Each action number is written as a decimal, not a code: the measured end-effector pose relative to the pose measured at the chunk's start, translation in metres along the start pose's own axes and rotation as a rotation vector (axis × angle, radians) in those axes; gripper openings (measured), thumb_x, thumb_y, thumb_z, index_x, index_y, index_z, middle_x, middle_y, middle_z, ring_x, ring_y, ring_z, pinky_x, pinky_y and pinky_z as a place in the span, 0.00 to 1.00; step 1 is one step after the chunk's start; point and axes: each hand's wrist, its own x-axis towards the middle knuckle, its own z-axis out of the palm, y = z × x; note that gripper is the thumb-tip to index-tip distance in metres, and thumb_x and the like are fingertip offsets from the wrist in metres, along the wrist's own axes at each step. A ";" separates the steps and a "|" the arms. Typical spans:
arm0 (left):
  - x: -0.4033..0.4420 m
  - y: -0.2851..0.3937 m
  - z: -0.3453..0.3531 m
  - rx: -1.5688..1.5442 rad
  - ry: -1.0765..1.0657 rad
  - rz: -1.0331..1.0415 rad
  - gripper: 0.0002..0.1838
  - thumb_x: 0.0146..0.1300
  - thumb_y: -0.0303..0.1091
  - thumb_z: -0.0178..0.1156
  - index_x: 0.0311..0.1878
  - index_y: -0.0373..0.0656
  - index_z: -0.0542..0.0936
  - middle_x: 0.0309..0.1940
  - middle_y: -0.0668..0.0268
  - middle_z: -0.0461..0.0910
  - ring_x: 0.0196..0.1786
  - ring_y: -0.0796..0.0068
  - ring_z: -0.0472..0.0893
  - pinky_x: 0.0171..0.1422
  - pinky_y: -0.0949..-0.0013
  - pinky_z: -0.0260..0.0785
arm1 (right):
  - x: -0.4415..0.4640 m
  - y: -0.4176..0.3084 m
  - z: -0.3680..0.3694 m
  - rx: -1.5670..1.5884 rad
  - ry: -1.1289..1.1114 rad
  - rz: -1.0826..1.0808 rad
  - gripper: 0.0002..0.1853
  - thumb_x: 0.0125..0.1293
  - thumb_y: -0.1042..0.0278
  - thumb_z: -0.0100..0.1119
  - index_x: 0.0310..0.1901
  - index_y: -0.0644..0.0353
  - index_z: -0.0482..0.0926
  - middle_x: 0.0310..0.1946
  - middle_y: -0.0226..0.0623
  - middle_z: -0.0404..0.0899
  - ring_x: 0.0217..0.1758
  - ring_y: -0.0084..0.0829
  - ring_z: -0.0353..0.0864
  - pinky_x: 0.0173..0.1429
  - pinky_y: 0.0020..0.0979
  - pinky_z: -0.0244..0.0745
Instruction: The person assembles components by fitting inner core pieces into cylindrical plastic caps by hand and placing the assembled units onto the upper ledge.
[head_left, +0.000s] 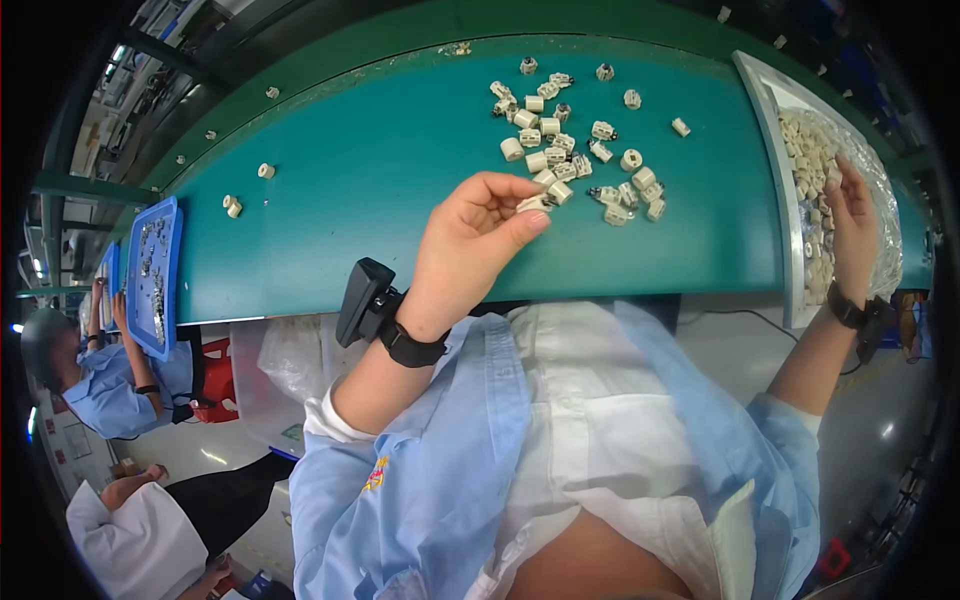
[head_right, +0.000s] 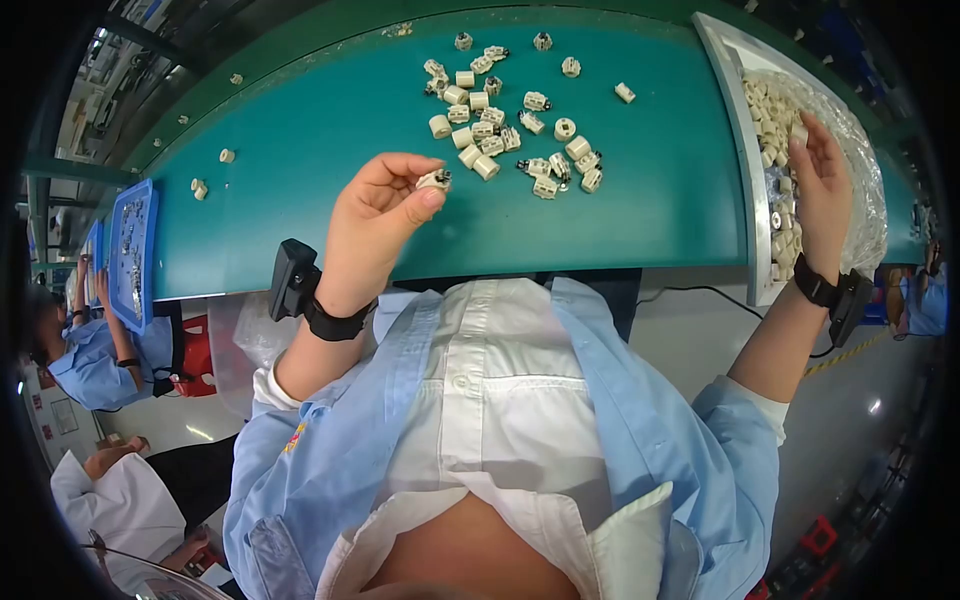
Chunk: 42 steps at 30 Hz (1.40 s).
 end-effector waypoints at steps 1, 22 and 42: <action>-0.002 0.001 0.003 0.009 -0.008 0.013 0.13 0.57 0.22 0.58 0.45 0.35 0.72 0.37 0.68 0.75 0.39 0.84 0.73 0.44 0.82 0.66 | -0.006 -0.020 0.011 0.051 -0.068 -0.002 0.15 0.63 0.68 0.52 0.50 0.64 0.71 0.37 0.31 0.76 0.36 0.19 0.73 0.42 0.21 0.69; -0.019 -0.004 0.000 -0.196 -0.053 -0.085 0.13 0.65 0.33 0.49 0.50 0.38 0.70 0.33 0.65 0.76 0.34 0.82 0.73 0.41 0.78 0.65 | -0.092 -0.100 0.164 1.033 -0.801 0.378 0.14 0.61 0.73 0.53 0.48 0.66 0.69 0.37 0.38 0.76 0.37 0.23 0.76 0.42 0.23 0.72; -0.019 -0.011 0.002 -0.294 -0.043 -0.145 0.13 0.67 0.39 0.45 0.45 0.38 0.71 0.25 0.66 0.72 0.28 0.80 0.69 0.35 0.77 0.62 | -0.101 -0.112 0.164 0.693 -0.728 0.026 0.15 0.58 0.76 0.58 0.47 0.68 0.72 0.39 0.36 0.76 0.41 0.23 0.74 0.49 0.23 0.68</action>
